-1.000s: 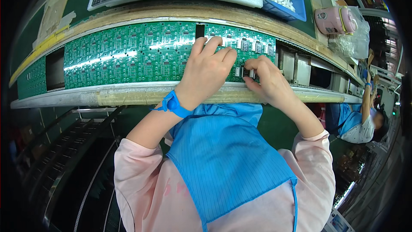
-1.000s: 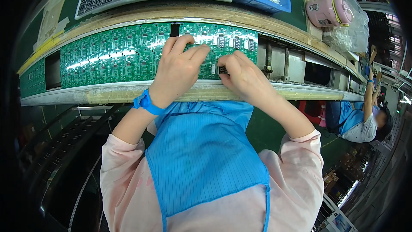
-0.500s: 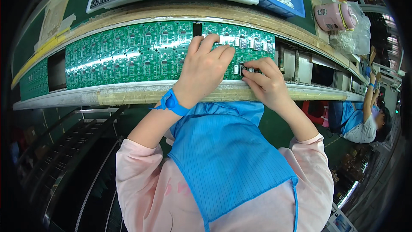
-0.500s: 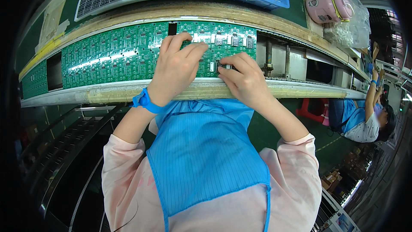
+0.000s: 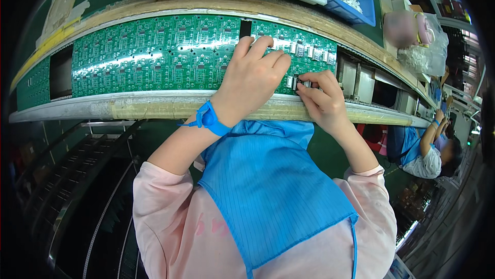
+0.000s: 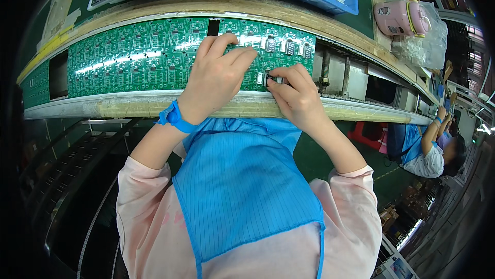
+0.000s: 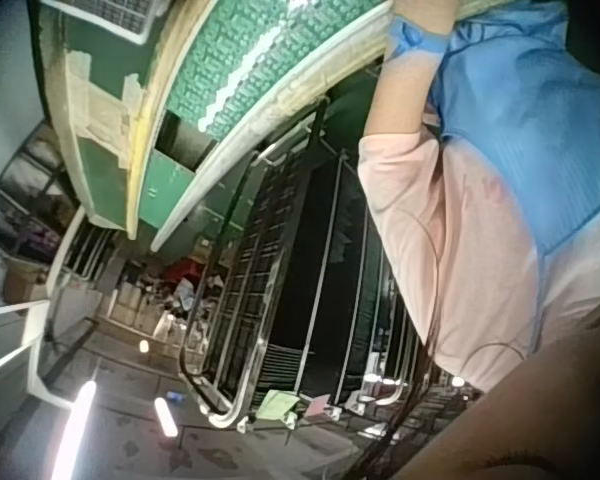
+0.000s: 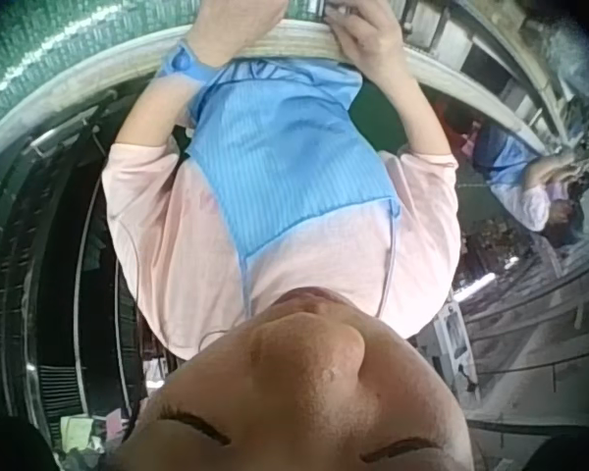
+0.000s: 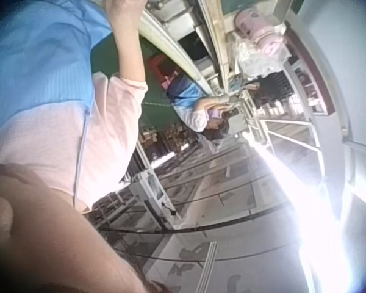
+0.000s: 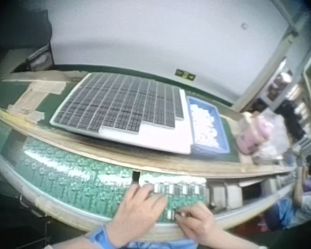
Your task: The person places small white and black electronic components onto green circuit boards at a workstation. They pick components from trays and carefully insert them into designated slots on the boards, repeating the process across multiple boards.
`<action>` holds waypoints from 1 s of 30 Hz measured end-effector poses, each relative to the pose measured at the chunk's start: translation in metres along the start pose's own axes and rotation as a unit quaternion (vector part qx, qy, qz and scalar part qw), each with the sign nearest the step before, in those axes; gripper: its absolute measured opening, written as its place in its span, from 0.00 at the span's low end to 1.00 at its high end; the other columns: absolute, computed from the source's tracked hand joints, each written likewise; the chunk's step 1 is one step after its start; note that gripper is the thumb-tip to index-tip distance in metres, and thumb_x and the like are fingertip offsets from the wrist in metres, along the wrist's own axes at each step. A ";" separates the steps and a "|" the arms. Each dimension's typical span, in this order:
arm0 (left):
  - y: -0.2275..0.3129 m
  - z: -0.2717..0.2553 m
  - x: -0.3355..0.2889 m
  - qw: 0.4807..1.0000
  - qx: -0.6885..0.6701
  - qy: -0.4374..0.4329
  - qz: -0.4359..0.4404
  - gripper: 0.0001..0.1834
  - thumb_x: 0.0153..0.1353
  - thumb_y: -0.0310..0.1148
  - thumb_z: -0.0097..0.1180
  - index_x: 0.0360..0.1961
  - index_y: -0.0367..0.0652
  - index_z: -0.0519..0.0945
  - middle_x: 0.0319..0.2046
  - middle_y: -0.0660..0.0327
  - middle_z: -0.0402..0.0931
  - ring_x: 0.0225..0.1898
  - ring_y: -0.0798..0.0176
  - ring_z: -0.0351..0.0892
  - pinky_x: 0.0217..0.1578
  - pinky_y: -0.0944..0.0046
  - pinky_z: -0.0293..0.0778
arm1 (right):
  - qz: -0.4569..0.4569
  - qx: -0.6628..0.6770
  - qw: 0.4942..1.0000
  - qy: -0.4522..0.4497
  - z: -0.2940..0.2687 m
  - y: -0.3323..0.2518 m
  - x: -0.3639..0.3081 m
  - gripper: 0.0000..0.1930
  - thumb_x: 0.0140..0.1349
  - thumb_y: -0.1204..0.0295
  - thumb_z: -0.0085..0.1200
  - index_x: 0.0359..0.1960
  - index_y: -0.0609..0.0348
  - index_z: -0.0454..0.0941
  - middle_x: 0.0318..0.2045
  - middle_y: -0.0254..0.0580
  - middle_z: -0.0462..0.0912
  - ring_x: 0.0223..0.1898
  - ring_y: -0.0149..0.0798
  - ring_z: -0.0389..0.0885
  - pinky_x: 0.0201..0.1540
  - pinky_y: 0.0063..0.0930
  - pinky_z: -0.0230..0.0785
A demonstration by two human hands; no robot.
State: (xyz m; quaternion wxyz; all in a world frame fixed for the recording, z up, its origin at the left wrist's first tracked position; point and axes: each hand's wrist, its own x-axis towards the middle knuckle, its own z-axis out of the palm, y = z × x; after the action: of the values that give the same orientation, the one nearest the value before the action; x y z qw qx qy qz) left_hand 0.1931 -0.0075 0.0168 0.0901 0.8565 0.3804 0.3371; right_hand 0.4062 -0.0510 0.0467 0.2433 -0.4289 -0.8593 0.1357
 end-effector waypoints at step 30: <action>-0.001 0.002 -0.001 0.999 0.031 0.001 -0.014 0.09 0.51 0.27 0.58 0.36 0.44 0.81 0.32 0.68 0.81 0.42 0.58 0.72 0.46 0.57 0.67 | 0.024 -0.030 0.998 -0.053 -0.005 -0.013 0.010 0.07 0.50 0.86 0.62 0.32 0.70 0.79 0.40 0.51 0.78 0.36 0.49 0.75 0.37 0.38 0.71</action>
State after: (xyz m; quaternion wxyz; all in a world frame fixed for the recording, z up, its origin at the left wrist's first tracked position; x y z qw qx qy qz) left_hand 0.1926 -0.0074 0.0143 0.0679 0.8532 0.4026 0.3246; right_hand 0.3946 -0.0506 0.0596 0.1811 -0.4487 -0.8641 0.1385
